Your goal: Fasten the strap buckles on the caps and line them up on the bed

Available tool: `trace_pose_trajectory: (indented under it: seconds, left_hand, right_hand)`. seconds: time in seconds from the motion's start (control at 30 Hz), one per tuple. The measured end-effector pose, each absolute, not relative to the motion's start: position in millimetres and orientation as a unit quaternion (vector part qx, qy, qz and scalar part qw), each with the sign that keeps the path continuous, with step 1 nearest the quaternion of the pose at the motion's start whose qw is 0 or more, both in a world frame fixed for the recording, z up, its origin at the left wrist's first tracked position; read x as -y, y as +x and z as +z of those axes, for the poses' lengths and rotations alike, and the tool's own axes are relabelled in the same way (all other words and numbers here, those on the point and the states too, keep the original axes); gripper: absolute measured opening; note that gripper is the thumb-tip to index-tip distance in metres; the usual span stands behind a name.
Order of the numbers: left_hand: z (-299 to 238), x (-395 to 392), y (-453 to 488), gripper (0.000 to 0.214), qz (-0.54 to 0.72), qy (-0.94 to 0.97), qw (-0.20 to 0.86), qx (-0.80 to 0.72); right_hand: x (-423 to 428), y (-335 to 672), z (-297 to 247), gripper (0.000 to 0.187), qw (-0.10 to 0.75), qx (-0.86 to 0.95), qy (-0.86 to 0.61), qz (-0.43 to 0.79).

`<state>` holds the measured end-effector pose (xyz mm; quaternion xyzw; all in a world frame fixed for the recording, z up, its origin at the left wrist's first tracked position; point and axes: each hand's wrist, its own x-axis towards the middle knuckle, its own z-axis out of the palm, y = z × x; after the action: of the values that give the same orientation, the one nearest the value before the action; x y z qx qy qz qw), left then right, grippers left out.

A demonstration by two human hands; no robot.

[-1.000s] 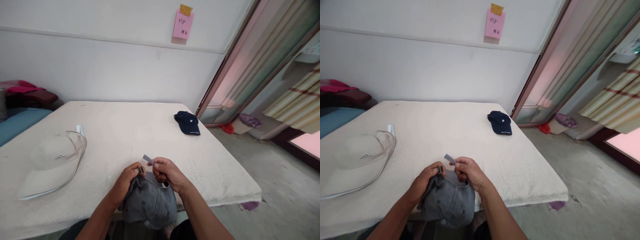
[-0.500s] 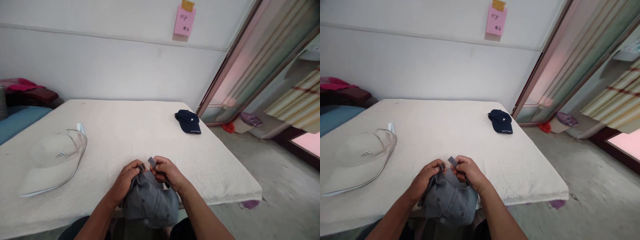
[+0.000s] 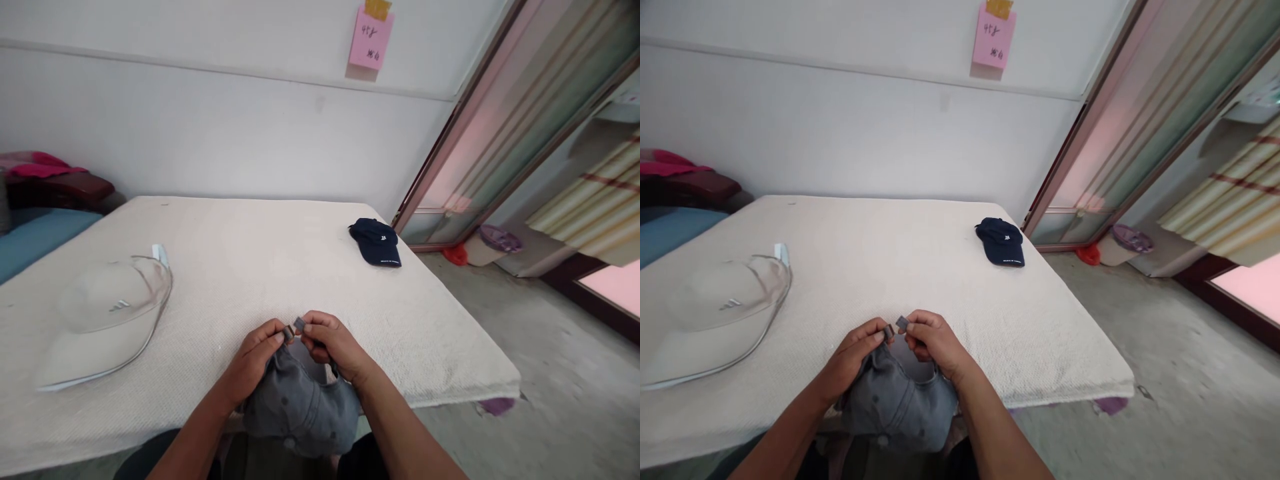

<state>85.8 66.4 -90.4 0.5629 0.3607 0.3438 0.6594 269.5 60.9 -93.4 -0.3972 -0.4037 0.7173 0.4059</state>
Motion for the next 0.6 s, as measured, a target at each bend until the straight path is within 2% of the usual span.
trace_pose_trajectory:
  seconds: [0.33,0.6]
  left_hand:
    - [-92.5,-67.0,85.9,0.019,0.335,0.563,0.664,-0.36]
    - [-93.4,-66.5,84.2,0.017,0.316,0.547,0.695,-0.344]
  right_hand:
    - [-58.3,266.6,-90.7,0.003,0.369,0.399,-0.387,0.745]
    - [-55.9,266.8,-87.3,0.007,0.347,0.411,-0.365,0.76]
